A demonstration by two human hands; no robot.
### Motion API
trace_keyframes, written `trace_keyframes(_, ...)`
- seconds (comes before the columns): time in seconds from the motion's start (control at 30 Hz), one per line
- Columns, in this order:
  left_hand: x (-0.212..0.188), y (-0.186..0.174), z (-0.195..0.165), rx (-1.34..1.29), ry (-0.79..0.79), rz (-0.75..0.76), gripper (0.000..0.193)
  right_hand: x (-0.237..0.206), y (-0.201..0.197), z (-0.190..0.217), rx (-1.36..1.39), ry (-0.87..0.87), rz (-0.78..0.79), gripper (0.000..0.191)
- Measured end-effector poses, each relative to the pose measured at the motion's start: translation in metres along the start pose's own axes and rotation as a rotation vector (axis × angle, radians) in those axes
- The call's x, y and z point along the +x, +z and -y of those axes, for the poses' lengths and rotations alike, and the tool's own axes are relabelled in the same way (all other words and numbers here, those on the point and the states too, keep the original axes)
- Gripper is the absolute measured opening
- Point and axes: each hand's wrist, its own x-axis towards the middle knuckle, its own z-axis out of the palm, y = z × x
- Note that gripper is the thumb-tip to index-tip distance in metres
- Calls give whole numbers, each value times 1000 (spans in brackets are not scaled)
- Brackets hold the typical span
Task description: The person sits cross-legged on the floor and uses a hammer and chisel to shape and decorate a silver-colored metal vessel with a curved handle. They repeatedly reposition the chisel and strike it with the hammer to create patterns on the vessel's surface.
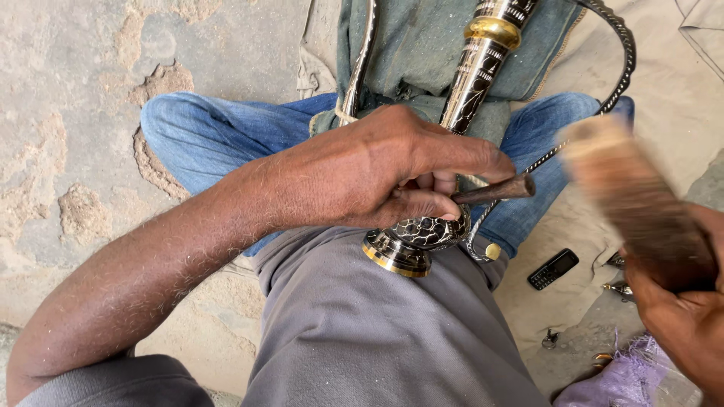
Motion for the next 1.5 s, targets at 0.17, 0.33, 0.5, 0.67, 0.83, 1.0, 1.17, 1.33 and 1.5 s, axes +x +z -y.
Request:
trace_keyframes(0.17,0,-4,-4,-50,-41,27,49,6,-7,-25,324,34,-80,27)
trace_keyframes(0.33,2,-4,-3,-99,-26,10,50,35,-21,-60,1530,714,-299,40)
trace_keyframes(0.5,0,-4,0,1,9,11,50,44,-33,-90,2028,976,-320,43)
trace_keyframes(0.67,-2,-5,1,-42,88,-24,47,50,-35,-89,1737,986,-408,41)
trace_keyframes(0.83,-4,-5,3,3,-22,49,46,29,-14,-32,1365,760,-278,32)
trace_keyframes(1.0,-11,-1,4,-51,123,-104,39,-35,21,56,-498,-479,-38,31)
trace_keyframes(1.17,-20,-1,5,-8,-59,-160,41,-47,34,102,-563,-310,166,53)
trace_keyframes(1.33,-22,3,1,18,-206,-223,40,-21,24,73,-323,-500,31,21)
trace_keyframes(1.5,-21,8,-5,32,-116,-234,44,33,-4,27,-753,-273,52,12)
